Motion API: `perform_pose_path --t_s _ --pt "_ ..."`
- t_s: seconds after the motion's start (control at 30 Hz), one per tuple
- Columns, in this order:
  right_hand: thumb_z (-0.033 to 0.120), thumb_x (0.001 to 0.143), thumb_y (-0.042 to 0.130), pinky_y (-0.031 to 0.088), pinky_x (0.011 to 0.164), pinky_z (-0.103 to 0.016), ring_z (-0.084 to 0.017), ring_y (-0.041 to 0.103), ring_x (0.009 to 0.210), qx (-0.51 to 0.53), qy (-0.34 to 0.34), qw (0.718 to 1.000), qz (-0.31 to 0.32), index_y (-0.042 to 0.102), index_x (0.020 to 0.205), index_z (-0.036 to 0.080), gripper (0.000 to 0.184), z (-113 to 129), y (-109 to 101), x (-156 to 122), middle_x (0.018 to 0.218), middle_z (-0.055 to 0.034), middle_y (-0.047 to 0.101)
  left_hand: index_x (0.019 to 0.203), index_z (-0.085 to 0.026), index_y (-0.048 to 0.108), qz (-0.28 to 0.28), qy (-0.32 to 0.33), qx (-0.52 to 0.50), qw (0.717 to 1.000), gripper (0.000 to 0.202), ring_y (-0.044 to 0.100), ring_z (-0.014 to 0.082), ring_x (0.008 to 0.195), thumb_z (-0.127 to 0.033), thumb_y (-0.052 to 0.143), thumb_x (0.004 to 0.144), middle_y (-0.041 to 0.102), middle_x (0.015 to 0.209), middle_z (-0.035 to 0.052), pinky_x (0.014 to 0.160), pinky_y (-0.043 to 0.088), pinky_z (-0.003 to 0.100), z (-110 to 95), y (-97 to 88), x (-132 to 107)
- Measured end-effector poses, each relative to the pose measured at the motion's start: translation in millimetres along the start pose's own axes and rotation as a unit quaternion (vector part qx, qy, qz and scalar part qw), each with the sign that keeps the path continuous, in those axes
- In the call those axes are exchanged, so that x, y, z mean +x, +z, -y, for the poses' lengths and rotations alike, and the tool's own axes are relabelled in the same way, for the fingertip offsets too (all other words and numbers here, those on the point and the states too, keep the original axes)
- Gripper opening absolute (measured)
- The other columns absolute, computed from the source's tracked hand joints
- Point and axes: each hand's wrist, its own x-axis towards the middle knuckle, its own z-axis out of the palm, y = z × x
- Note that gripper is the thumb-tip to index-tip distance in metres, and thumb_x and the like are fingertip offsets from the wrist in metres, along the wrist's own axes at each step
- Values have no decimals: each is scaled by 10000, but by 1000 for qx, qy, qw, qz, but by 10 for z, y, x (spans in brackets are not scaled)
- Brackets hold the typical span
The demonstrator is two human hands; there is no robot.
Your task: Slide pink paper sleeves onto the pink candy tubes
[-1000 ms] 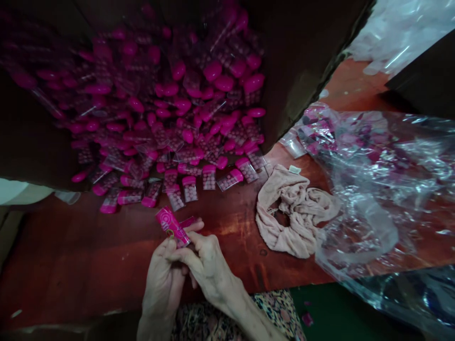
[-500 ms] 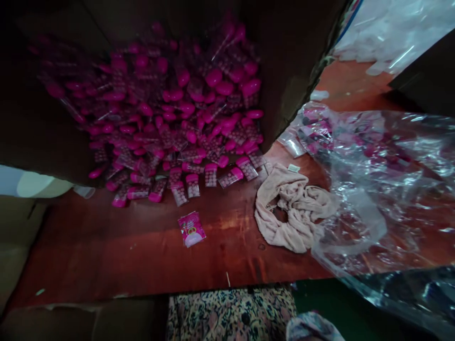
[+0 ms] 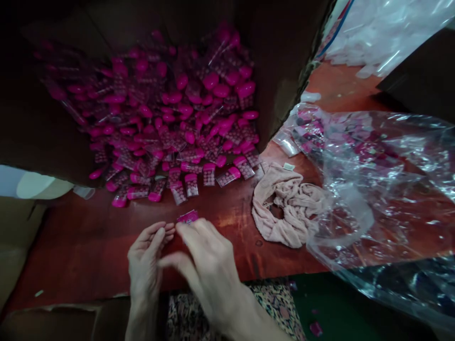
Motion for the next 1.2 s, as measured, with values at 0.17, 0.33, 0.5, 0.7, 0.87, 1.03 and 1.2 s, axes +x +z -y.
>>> perform_pose_path --t_s 0.17,0.33,0.5,0.7,0.87,1.03,1.2 --pt "172 781 652 393 622 -344 -226 494 727 -262 -47 963 39 653 804 164 25 -343 405 118 771 -70 605 815 -150 672 -11 30 43 999 171 656 127 718 -244 707 676 722 785 39 716 503 233 151 -57 45" --pt "157 849 560 312 602 -310 -193 443 683 -273 -59 960 23 640 740 211 145 -472 463 111 708 -26 560 787 -141 680 -5 21 68 997 175 648 139 672 -256 714 660 718 744 51 654 503 237 173 -43 44" --pt "104 862 506 326 638 -311 -202 452 699 -276 -61 959 5 614 703 189 210 -490 521 121 696 -34 549 762 -140 682 5 37 96 995 167 632 142 626 -262 715 653 712 713 50 582 482 227 139 1 49" --pt "72 881 434 366 640 -310 -207 463 706 -250 -63 966 -27 604 731 146 238 -538 597 153 724 -67 555 748 -141 681 -4 55 93 994 175 625 136 610 -280 713 647 712 700 58 552 471 218 105 -46 70" --pt "159 907 436 399 655 -297 -186 465 690 -184 -122 975 -29 602 698 167 268 -473 440 153 700 -49 569 759 -127 712 61 50 128 989 240 621 148 620 -350 694 671 714 700 64 571 471 233 52 -15 71" --pt "219 904 460 442 754 -312 -197 526 836 -125 -127 982 -62 623 855 164 179 -282 321 140 846 -72 615 738 -141 729 99 -8 12 995 163 606 128 645 -260 739 626 707 671 25 664 471 228 3 195 30" --pt "245 853 550 464 584 -220 -133 573 640 54 58 995 -53 600 805 147 120 -166 338 85 727 -20 618 665 -138 716 55 -56 -91 993 198 587 97 593 -238 799 516 698 648 15 621 473 203 -3 310 -22"
